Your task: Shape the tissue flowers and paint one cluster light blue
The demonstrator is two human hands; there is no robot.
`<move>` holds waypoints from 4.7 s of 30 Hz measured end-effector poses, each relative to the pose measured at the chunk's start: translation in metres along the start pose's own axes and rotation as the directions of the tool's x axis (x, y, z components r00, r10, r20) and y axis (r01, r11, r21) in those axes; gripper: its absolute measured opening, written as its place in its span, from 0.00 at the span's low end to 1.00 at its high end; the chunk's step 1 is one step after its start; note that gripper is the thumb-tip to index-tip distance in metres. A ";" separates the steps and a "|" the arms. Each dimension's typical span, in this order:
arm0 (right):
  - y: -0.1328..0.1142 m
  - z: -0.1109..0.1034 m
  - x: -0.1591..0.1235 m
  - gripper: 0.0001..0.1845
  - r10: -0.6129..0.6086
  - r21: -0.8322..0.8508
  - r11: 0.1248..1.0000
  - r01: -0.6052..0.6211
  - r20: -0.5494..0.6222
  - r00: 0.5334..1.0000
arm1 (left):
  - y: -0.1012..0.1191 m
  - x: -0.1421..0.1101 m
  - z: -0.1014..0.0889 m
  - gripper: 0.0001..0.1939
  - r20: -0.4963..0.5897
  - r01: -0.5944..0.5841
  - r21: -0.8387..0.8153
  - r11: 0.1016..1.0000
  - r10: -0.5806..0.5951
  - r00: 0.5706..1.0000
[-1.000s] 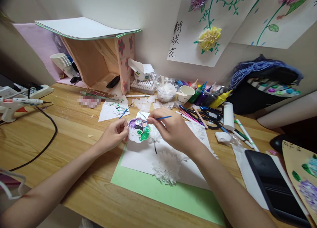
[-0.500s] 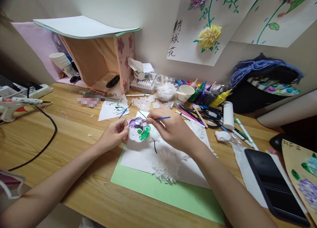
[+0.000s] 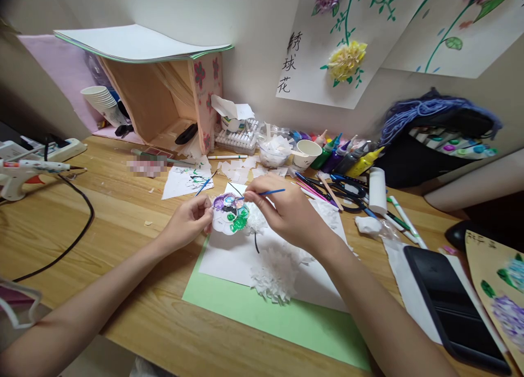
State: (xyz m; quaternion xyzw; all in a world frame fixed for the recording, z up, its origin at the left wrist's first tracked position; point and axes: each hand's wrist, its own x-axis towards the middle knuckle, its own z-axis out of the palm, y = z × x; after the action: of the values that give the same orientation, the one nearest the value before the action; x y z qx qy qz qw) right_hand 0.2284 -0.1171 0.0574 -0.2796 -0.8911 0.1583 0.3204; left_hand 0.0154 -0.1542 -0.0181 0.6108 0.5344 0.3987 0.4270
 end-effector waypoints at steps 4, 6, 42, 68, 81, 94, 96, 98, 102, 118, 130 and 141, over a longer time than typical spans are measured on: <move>0.000 0.000 0.000 0.07 -0.003 0.014 1.000 0.003 0.003 1.000 | 0.000 0.000 0.000 0.08 0.001 -0.001 0.000 1.000 0.001 1.000; -0.001 -0.001 0.001 0.08 -0.011 0.014 1.000 0.011 0.010 1.000 | 0.001 -0.001 0.000 0.07 0.005 0.000 -0.004 1.000 0.000 1.000; 0.006 -0.001 -0.002 0.09 -0.035 0.077 0.996 0.038 -0.050 0.998 | 0.011 -0.001 0.000 0.08 0.034 0.110 -0.231 0.967 -0.105 0.994; 0.005 0.007 -0.001 0.07 -0.050 0.012 0.999 0.053 -0.143 0.988 | 0.003 -0.004 0.004 0.08 -0.025 -0.020 -0.079 0.997 0.018 1.000; 0.007 0.005 0.000 0.08 -0.015 0.035 0.999 0.017 -0.074 0.997 | 0.001 -0.003 0.005 0.08 -0.022 -0.028 -0.056 0.998 0.027 0.999; 0.003 0.002 0.000 0.09 -0.033 0.047 0.998 0.035 -0.058 0.998 | -0.001 -0.003 0.006 0.07 -0.023 -0.020 -0.067 0.998 0.019 1.000; 0.003 0.001 0.001 0.09 -0.041 0.043 0.998 0.043 -0.046 0.998 | -0.001 -0.003 0.006 0.08 -0.024 -0.022 -0.062 0.998 0.021 1.000; 0.003 0.002 0.001 0.09 -0.031 0.043 0.998 0.034 -0.064 0.997 | -0.001 -0.002 0.006 0.08 -0.025 -0.023 -0.057 0.998 0.021 0.999; 0.003 0.002 0.000 0.09 -0.044 0.058 0.997 0.047 -0.057 0.997 | -0.001 -0.002 0.005 0.08 -0.024 -0.027 -0.072 0.997 0.025 0.999; 0.006 0.004 -0.001 0.10 -0.038 0.111 0.993 0.045 -0.066 0.997 | 0.003 -0.001 0.005 0.09 -0.017 0.015 -0.180 0.984 -0.018 1.000; 0.012 0.006 -0.002 0.14 0.082 0.175 0.983 -0.061 -0.114 0.990 | 0.004 -0.002 0.006 0.09 -0.022 0.011 -0.167 0.986 -0.015 1.000; 0.009 0.008 -0.002 0.10 -0.002 0.120 0.993 0.013 -0.090 0.996 | 0.003 -0.002 0.005 0.09 -0.024 0.015 -0.158 0.987 -0.019 1.000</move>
State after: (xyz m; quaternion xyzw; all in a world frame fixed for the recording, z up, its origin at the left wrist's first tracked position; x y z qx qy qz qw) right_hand 0.2281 -0.1117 0.0468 -0.2632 -0.8656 0.1980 0.3772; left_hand 0.0215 -0.1568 -0.0167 0.5655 0.5115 0.4439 0.4707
